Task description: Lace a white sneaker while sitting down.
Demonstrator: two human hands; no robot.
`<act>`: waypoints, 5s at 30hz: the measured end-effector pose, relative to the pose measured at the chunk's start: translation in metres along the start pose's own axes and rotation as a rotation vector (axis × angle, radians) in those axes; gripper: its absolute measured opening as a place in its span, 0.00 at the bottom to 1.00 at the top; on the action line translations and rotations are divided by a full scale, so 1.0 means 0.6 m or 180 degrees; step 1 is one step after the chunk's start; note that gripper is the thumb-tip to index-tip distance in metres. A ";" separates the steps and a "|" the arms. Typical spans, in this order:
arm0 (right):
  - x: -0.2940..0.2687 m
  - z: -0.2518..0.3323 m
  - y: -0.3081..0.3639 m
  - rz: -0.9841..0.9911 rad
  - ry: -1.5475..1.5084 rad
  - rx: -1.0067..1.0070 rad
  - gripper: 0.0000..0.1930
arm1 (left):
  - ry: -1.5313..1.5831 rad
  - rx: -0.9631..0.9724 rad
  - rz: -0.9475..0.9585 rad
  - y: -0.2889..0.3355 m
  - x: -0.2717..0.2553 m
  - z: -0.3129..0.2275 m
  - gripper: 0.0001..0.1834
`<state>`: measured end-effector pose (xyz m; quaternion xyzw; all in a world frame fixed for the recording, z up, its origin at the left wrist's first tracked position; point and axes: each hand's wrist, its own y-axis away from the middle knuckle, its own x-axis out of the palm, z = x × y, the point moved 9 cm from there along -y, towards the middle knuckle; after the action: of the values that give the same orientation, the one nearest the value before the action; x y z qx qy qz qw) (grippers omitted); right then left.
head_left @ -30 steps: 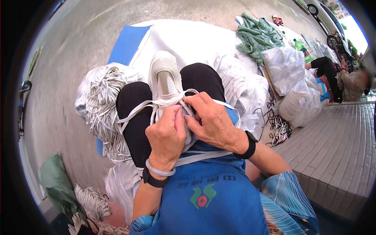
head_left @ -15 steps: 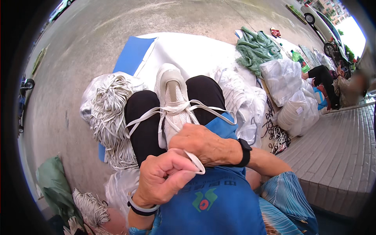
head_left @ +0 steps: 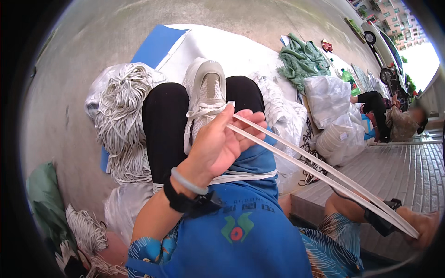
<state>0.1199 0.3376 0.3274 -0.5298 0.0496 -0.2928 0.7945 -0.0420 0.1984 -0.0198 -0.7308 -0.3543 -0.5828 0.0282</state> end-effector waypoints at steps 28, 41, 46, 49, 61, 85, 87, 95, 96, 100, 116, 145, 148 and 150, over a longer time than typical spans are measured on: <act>-0.203 -0.475 0.344 -0.2240 0.0730 0.4452 0.16 | -0.5158 0.0310 0.1919 0.117 0.079 0.083 0.09; -0.243 -0.387 0.281 -0.1483 0.4560 0.3717 0.18 | -0.5866 0.2928 -0.1108 0.085 0.023 -0.174 0.07; -0.245 -0.421 0.274 -0.0438 0.5031 0.3684 0.32 | -0.6592 0.3304 -0.1041 0.089 0.030 -0.161 0.07; -0.243 -0.439 0.283 -0.0234 0.5102 0.3647 0.35 | -0.6525 0.3384 -0.1006 0.088 0.024 -0.164 0.07; -0.235 -0.452 0.296 -0.0097 0.5254 0.3474 0.37 | -0.3630 0.1098 -0.0454 0.041 -0.047 -0.176 0.05; -0.226 -0.435 0.283 -0.0640 0.4614 0.3261 0.14 | -0.5843 0.3432 -0.1018 0.092 0.006 -0.171 0.06; -0.229 -0.436 0.286 -0.0647 0.4586 0.3354 0.13 | -0.5461 0.3123 -0.0908 0.082 -0.008 -0.178 0.04; -0.246 -0.428 0.275 -0.1138 0.3804 0.3366 0.07 | -0.4401 0.1295 -0.0646 0.034 -0.077 -0.169 0.08; -0.250 -0.425 0.272 -0.1228 0.3278 0.3462 0.07 | -0.4401 0.1291 -0.0646 0.032 -0.080 -0.164 0.08; -0.267 -0.382 0.290 -0.1543 0.1904 0.4215 0.07 | -0.4283 0.1875 -0.0857 0.039 -0.077 -0.165 0.07; -0.251 -0.408 0.280 -0.0491 0.4555 0.3791 0.25 | -0.6148 0.3254 -0.0415 0.075 0.040 -0.142 0.14; -0.192 -0.478 0.256 -0.0893 0.2736 0.3376 0.07 | -0.5645 0.2844 -0.0321 0.075 0.013 -0.156 0.16; -0.180 -0.505 0.250 -0.0478 0.3013 0.3356 0.06 | -0.5666 0.2671 -0.0263 0.069 0.010 -0.156 0.17; -0.178 -0.508 0.253 -0.0418 0.3002 0.3409 0.05 | -0.5693 0.2684 -0.0283 0.068 0.010 -0.162 0.17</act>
<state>-0.0241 0.1860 0.0384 0.1141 0.2053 -0.5219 0.8200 -0.0998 0.1270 0.0317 -0.8180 -0.4507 0.3572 -0.0137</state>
